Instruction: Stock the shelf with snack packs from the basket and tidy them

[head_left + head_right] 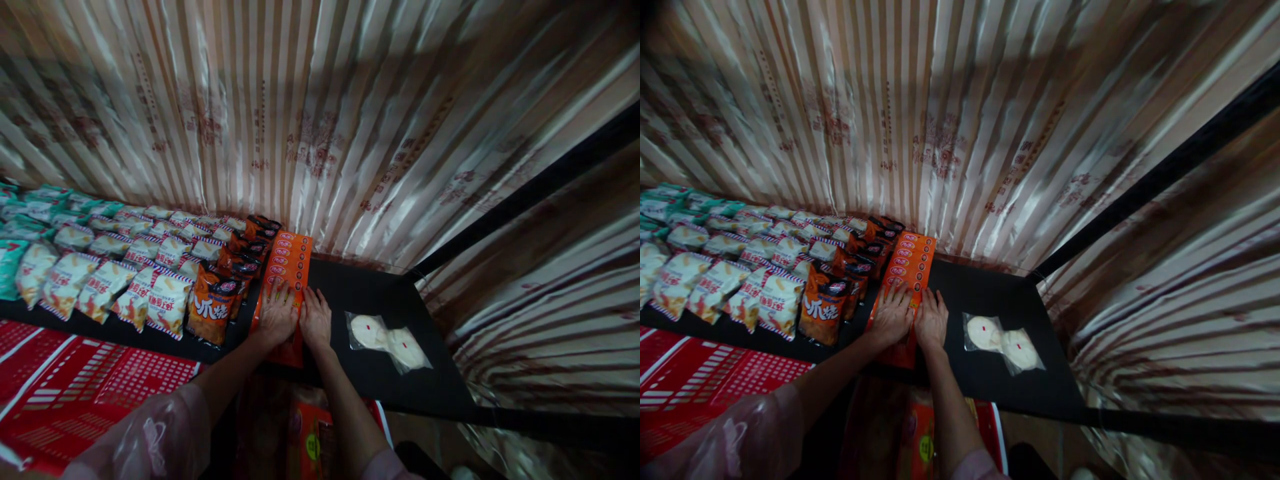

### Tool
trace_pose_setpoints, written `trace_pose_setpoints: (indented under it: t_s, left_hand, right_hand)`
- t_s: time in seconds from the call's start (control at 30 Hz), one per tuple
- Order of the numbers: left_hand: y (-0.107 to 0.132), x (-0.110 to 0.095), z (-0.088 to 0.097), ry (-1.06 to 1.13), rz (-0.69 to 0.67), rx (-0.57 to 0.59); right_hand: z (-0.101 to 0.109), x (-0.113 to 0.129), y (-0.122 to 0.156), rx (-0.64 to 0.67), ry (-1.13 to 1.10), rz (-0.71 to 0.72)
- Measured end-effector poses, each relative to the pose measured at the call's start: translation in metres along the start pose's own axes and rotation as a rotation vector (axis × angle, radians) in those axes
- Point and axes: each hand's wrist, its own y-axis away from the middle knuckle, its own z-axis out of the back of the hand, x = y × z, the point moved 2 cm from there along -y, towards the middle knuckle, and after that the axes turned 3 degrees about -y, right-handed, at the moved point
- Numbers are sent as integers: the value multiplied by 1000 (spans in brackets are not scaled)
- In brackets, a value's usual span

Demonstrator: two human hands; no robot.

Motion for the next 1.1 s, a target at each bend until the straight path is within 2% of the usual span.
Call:
trace_pose_setpoints:
  t_s: [0.33,0.77,1.1]
  left_hand:
    - [0,2,-8,12,3,-17]
    - [-1,3,4,9,15,-28]
    - [-4,3,9,-81,-30,6]
  right_hand:
    - [-3,-2,-1,-12,17,-3]
    - [-5,-2,-1,28,9,-17]
    - [3,4,-1,59,12,-54]
